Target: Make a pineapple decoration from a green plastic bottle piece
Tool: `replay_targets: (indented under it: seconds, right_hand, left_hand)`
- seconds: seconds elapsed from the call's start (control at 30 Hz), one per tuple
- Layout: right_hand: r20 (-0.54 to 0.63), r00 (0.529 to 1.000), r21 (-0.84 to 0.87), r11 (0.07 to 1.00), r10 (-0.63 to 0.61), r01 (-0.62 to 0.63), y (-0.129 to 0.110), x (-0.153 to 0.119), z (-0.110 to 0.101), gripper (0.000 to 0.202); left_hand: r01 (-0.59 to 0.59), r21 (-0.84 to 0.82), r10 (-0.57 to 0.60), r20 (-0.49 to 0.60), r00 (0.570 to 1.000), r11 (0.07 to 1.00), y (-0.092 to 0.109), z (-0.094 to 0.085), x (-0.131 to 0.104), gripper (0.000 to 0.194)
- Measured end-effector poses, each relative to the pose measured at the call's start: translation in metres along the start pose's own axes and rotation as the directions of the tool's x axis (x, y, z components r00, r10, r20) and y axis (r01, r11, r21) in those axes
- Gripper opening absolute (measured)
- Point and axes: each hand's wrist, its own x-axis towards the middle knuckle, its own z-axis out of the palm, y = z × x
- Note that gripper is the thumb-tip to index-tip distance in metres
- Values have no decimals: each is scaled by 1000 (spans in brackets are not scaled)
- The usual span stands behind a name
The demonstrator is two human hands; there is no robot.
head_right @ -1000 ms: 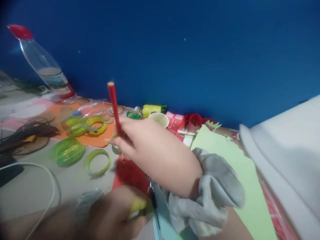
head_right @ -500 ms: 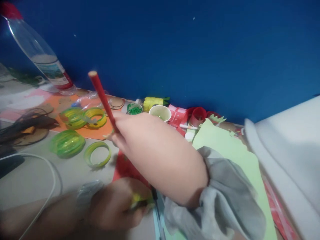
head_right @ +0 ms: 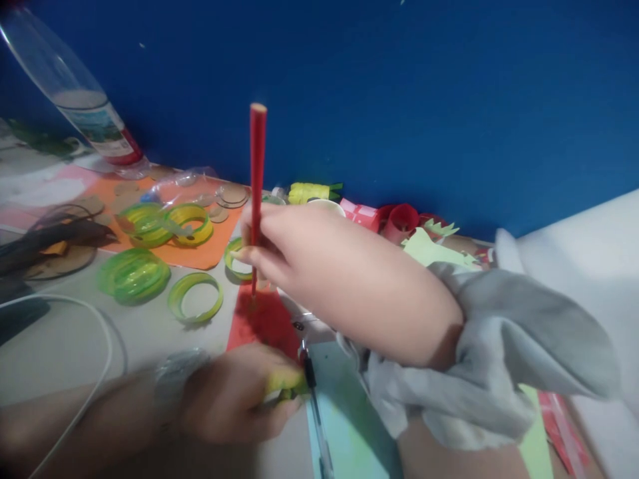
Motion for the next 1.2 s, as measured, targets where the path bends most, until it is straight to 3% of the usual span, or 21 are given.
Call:
replay_targets:
  seconds: [0.3, 0.53, 0.7, 1.2]
  right_hand:
    - [124, 992, 108, 994, 12, -25, 16, -1, -9, 29]
    - [129, 991, 248, 969, -37, 4, 20, 4, -11, 32]
    - [250, 968, 256, 965, -19, -47, 15, 4, -15, 37]
    - [159, 979, 412, 893, 127, -182, 13, 10, 1, 26]
  left_hand:
    - [-3, 21, 2, 24, 1000, 1000, 3, -6, -1, 11]
    - [-11, 57, 11, 7, 1000, 998, -1, -2, -2, 18]
    - [-27, 59, 24, 43, 999, 998, -3, -3, -1, 19]
    - [-30, 60, 26, 65, 998, 998, -1, -2, 0, 11]
